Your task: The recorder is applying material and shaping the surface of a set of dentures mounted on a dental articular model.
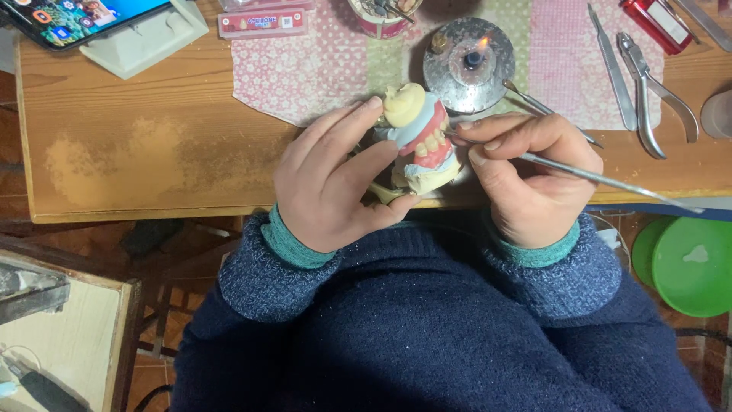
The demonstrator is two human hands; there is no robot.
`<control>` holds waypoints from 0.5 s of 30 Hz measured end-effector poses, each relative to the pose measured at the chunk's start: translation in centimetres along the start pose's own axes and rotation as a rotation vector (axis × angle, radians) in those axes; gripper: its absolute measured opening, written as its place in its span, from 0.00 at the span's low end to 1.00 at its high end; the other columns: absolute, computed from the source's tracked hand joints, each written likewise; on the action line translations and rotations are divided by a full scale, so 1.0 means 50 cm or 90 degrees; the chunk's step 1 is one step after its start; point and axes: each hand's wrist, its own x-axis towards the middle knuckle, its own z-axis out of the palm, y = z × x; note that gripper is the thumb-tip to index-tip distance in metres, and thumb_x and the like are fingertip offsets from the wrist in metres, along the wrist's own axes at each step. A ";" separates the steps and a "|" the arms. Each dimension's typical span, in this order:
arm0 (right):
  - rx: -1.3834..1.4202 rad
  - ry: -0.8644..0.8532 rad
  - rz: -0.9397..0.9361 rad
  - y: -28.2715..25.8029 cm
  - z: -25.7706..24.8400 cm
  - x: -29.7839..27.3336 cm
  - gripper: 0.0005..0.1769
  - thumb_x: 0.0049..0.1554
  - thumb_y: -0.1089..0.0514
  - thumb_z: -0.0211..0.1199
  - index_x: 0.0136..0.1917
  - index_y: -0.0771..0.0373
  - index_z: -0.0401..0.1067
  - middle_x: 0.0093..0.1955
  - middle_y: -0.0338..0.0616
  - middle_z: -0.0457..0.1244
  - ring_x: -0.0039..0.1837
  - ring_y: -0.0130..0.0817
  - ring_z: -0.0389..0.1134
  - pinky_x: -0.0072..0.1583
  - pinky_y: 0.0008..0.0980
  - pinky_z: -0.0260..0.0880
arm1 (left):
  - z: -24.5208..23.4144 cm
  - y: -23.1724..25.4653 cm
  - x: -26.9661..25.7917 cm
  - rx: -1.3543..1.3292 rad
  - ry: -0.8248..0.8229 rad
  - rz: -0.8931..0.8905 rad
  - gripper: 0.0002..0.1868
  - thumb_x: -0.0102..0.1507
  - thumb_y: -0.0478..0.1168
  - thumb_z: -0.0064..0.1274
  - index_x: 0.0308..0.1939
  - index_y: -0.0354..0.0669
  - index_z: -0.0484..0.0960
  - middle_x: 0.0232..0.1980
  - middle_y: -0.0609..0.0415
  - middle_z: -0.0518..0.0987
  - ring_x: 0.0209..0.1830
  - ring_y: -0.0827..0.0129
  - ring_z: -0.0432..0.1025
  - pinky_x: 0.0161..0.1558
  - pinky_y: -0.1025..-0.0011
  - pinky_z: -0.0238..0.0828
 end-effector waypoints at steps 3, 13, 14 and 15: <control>0.035 -0.004 0.011 0.016 -0.011 -0.009 0.09 0.65 0.75 0.62 0.48 0.68 0.63 0.55 0.60 0.69 0.58 0.40 0.73 0.65 0.35 0.75 | 0.000 -0.001 0.001 0.000 0.004 0.003 0.27 0.60 0.51 0.72 0.55 0.40 0.79 0.68 0.42 0.73 0.67 0.49 0.73 0.66 0.56 0.76; 0.067 -0.023 0.041 0.012 -0.015 0.001 0.09 0.67 0.75 0.62 0.49 0.69 0.64 0.55 0.59 0.69 0.58 0.38 0.73 0.65 0.32 0.75 | -0.002 0.001 0.005 -0.002 0.008 0.004 0.27 0.58 0.50 0.72 0.54 0.40 0.79 0.68 0.42 0.73 0.66 0.49 0.73 0.65 0.56 0.76; 0.066 -0.023 0.040 0.006 -0.012 0.005 0.09 0.67 0.75 0.62 0.49 0.69 0.64 0.55 0.59 0.69 0.58 0.38 0.73 0.65 0.32 0.75 | -0.001 0.001 0.003 -0.002 0.008 0.004 0.27 0.58 0.50 0.72 0.54 0.40 0.79 0.68 0.42 0.73 0.66 0.49 0.73 0.65 0.56 0.76; 0.077 -0.017 0.048 0.001 -0.009 0.010 0.09 0.64 0.74 0.62 0.48 0.67 0.64 0.54 0.57 0.69 0.57 0.37 0.73 0.64 0.32 0.75 | 0.000 0.000 0.002 -0.004 0.011 0.007 0.28 0.59 0.50 0.73 0.54 0.40 0.79 0.68 0.42 0.73 0.67 0.49 0.73 0.66 0.56 0.77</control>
